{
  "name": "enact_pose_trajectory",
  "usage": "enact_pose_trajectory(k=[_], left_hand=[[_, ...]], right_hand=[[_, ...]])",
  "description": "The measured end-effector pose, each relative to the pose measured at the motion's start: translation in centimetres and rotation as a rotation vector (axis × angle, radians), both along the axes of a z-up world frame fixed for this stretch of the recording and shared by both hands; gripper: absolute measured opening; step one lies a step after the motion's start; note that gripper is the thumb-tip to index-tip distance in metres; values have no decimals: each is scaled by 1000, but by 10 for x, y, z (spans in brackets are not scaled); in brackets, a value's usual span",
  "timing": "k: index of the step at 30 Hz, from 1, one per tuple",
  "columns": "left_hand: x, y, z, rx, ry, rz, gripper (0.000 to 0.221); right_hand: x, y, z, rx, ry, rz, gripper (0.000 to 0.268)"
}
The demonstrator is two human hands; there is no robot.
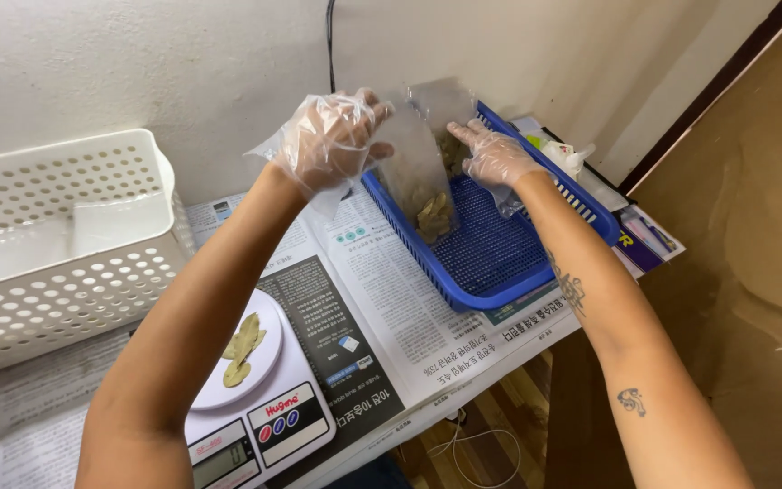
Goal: The person, wearing clear plastic gloves, takes dried bay leaves from a large plastic bag and places them onto a digital kitchen scale to weigh them, then carefully transfers the weighed leaves into small plastic bags.
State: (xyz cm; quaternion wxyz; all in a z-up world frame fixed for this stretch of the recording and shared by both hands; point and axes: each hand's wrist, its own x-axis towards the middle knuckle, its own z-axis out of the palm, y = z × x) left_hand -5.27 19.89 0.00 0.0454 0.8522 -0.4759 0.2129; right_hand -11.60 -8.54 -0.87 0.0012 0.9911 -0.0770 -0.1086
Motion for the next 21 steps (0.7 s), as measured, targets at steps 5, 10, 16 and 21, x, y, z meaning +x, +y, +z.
enact_pose_trajectory(k=[5,10,16,21], left_hand=[[-45,25,24,-35,27,-9,42],[-64,27,17,-31,103,-10,46],[-93,43,5,2,103,9,45],[-111,84,9,41,74,34,44]], right_hand=[[15,-27,-25,68,-278,95,70],[2,-30,-21,99,-295,138,70],[6,-38,-41,7,-89,171,84],[6,-42,-38,26,-197,216,75]])
